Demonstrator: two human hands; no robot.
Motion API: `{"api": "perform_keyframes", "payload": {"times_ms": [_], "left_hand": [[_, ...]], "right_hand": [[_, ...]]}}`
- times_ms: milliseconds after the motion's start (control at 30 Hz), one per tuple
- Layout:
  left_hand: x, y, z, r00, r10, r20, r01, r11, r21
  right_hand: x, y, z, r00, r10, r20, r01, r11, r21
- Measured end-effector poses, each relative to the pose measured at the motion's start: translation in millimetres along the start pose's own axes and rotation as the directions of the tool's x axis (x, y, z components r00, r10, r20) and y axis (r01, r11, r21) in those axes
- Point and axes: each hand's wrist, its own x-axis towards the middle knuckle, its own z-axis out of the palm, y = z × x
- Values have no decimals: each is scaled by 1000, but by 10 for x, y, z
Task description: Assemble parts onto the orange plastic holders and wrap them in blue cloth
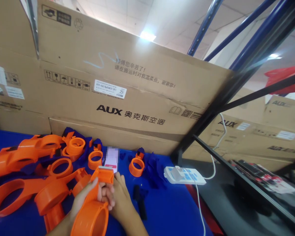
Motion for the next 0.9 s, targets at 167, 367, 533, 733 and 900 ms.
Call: {"api": "perform_keyframes", "payload": {"times_ms": [167, 367, 533, 733, 900], "left_hand": [[30, -33, -26, 999, -23, 35, 21, 997, 71], [88, -181, -23, 993, 57, -102, -37, 980, 196], [103, -283, -7, 960, 155, -233, -72, 941, 330], [111, -297, -60, 953, 121, -278, -5, 923, 384], [100, -295, -21, 939, 130, -319, 2, 924, 383]], "right_hand": [[-56, 79, -161, 987, 53, -150, -30, 988, 150], [-130, 230, -481, 790, 346, -506, -47, 857, 513], [-198, 176, -537, 791, 319, -522, 19, 840, 542], [-209, 128, -445, 882, 72, -465, 166, 877, 451], [-199, 136, -369, 866, 22, -500, 199, 901, 385]]}}
